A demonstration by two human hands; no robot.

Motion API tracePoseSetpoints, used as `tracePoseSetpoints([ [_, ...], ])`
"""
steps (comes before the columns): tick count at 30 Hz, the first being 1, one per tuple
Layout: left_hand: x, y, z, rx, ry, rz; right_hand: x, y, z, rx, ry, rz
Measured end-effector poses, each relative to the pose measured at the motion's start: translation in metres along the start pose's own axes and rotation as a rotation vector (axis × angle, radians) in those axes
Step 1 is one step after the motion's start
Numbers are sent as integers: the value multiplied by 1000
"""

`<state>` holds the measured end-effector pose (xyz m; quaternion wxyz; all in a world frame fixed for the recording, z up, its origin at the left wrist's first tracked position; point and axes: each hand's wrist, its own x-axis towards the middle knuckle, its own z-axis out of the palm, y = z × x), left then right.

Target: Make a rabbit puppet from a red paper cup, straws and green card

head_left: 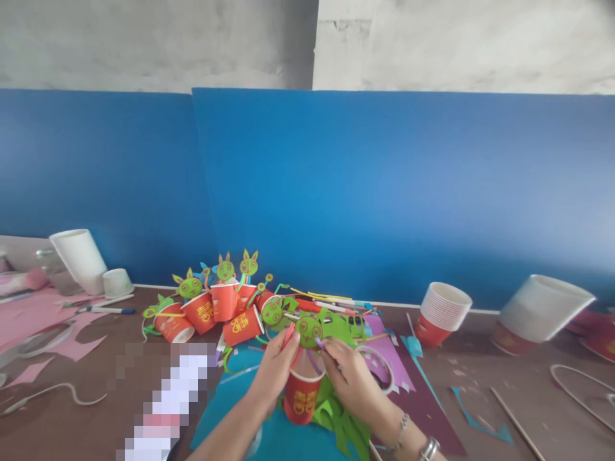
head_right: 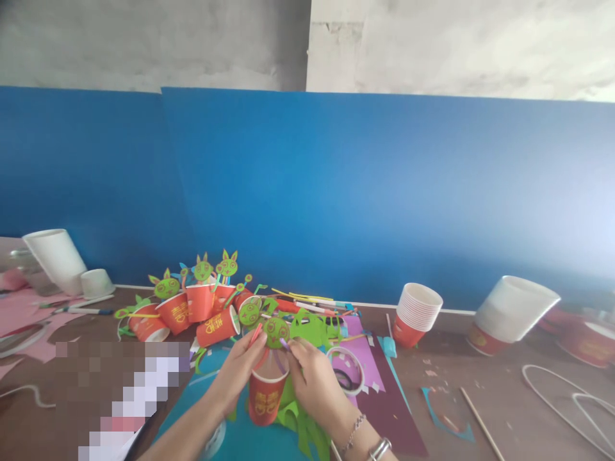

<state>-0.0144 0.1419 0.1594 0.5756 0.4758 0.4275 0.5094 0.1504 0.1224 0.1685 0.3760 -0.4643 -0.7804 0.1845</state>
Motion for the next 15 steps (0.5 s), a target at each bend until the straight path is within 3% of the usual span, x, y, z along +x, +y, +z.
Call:
tracePoseSetpoints([
  [4,1,0,-2,75,-27,11,2,-4,-5,-75,-49,30],
  [9,-4,9,6,-80,-106,-12,4,-6,-6,65,34,93],
  [15,-6,16,8,-96,-113,-59,2,-5,-7,46,65,61],
])
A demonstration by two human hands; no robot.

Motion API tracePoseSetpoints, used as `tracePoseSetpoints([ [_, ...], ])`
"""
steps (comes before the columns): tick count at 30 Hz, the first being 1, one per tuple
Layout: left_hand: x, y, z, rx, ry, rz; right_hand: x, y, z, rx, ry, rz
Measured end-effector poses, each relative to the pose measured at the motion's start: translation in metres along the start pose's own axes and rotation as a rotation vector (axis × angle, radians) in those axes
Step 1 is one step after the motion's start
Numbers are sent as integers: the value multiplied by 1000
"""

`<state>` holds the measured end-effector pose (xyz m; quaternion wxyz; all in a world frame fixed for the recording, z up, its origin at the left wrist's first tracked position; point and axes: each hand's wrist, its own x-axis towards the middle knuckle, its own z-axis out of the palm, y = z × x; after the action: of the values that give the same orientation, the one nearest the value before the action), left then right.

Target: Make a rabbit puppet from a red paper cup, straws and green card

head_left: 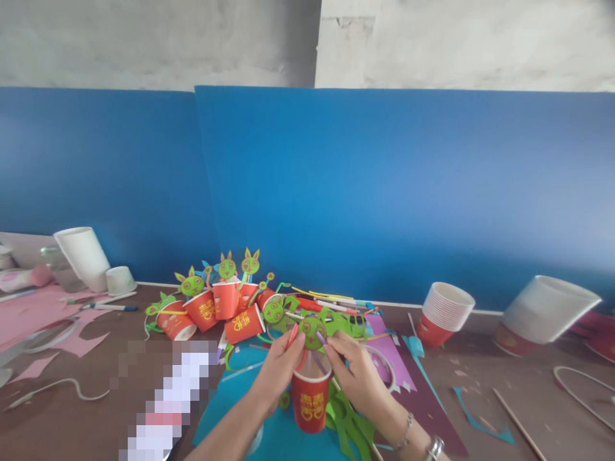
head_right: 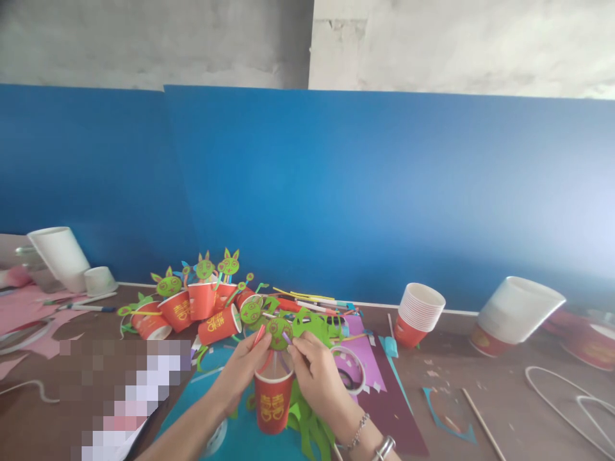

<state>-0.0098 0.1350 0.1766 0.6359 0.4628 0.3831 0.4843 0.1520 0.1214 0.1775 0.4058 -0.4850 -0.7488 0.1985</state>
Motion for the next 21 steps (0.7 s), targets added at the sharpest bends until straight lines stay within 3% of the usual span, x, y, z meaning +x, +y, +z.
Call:
tracePoseSetpoints([
  [4,-1,1,-1,-10,13,-13,1,1,0,23,10,3],
  [8,-1,-2,-2,-134,44,-78,3,4,2,178,18,118],
  [12,1,-6,-5,-266,-6,-129,3,7,4,290,-15,208],
  [21,-1,3,-3,-236,3,-123,5,12,3,350,9,217],
])
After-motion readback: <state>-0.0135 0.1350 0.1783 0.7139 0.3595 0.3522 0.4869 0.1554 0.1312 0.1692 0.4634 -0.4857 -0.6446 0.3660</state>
